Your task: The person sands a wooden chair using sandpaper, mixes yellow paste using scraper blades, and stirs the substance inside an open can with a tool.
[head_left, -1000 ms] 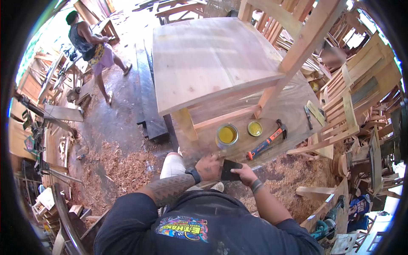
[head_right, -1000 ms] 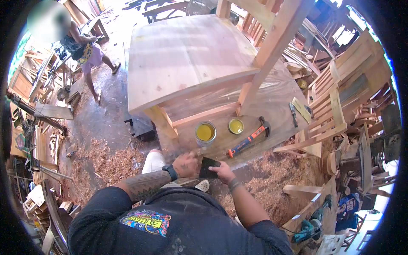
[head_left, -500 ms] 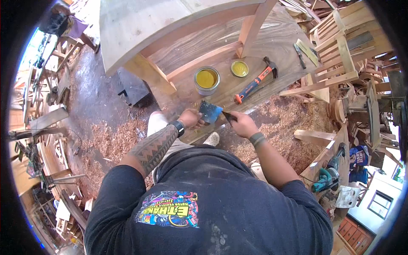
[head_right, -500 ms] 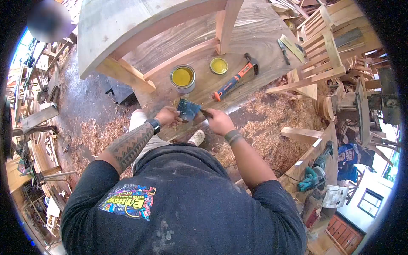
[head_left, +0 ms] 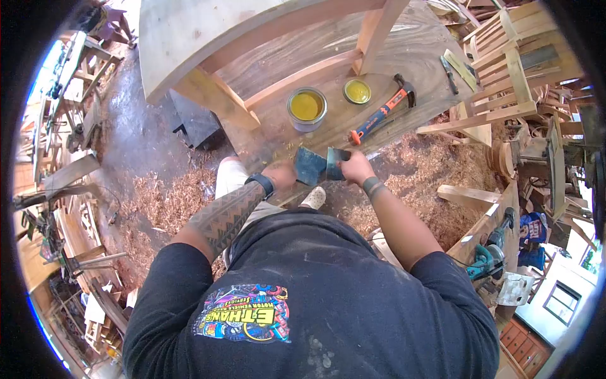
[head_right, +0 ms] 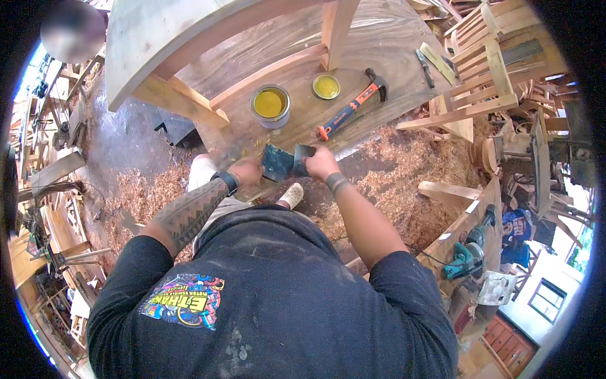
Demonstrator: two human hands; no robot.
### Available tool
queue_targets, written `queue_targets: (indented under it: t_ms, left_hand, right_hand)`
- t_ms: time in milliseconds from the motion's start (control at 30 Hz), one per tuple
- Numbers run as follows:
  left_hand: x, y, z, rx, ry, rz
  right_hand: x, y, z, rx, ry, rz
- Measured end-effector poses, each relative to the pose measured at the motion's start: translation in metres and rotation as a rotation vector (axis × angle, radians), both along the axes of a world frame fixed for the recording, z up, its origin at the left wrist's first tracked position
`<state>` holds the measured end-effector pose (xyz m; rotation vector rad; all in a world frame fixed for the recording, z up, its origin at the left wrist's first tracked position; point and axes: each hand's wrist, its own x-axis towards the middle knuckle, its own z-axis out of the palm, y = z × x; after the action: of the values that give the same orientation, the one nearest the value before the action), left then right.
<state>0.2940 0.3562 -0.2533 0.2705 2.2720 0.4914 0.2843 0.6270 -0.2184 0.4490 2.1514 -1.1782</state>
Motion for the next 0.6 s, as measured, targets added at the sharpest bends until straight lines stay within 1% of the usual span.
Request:
queue_targets:
  t_ms: [33,67,133,167,233,267,367,400,467,500,533,567,600]
  left_hand:
    - [-0.005,-0.001,-0.001,-0.008,0.057,-0.062]
    - [-0.01,-0.003,-0.002,-0.017,0.115,-0.125]
    - [-0.013,-0.003,-0.018,-0.015,0.108,-0.118]
    - [-0.013,-0.002,-0.025,-0.014,0.104,-0.116]
    - [-0.014,0.004,0.005,-0.035,0.066,-0.064]
    - [-0.015,0.007,0.016,-0.046,0.049,-0.036]
    - [-0.021,0.002,0.015,-0.073,0.121,-0.341]
    - [-0.027,0.001,0.014,-0.092,0.145,-0.444]
    - [-0.036,0.003,0.009,-0.154,0.152,-0.675]
    - [-0.037,0.007,0.016,-0.15,0.105,-0.59]
    - [-0.04,0.01,0.024,-0.145,0.063,-0.502]
    - [-0.044,0.012,0.029,-0.142,0.023,-0.411]
    - [-0.046,0.011,0.021,-0.142,0.028,-0.445]
  right_hand:
    - [-0.003,-0.005,0.015,0.014,-0.045,0.015]
    - [-0.004,-0.008,0.003,0.088,0.06,0.102]
    - [-0.008,-0.014,-0.03,0.234,0.269,0.274]
    - [-0.01,-0.023,-0.027,0.236,0.261,0.275]
    - [-0.018,-0.043,-0.011,0.24,0.248,0.28]
    - [-0.022,-0.045,-0.018,0.234,0.288,0.33]
    - [-0.022,-0.028,-0.02,0.276,0.253,0.413]
    - [-0.02,-0.027,-0.011,0.228,0.177,0.329]
    - [-0.025,-0.034,-0.001,0.151,0.134,0.291]
    - [-0.029,-0.036,-0.002,0.118,0.111,0.269]
    - [-0.034,-0.041,-0.04,0.263,0.335,0.473]
    - [-0.036,-0.043,-0.037,0.255,0.348,0.448]
    - [-0.039,-0.046,-0.034,0.245,0.363,0.423]
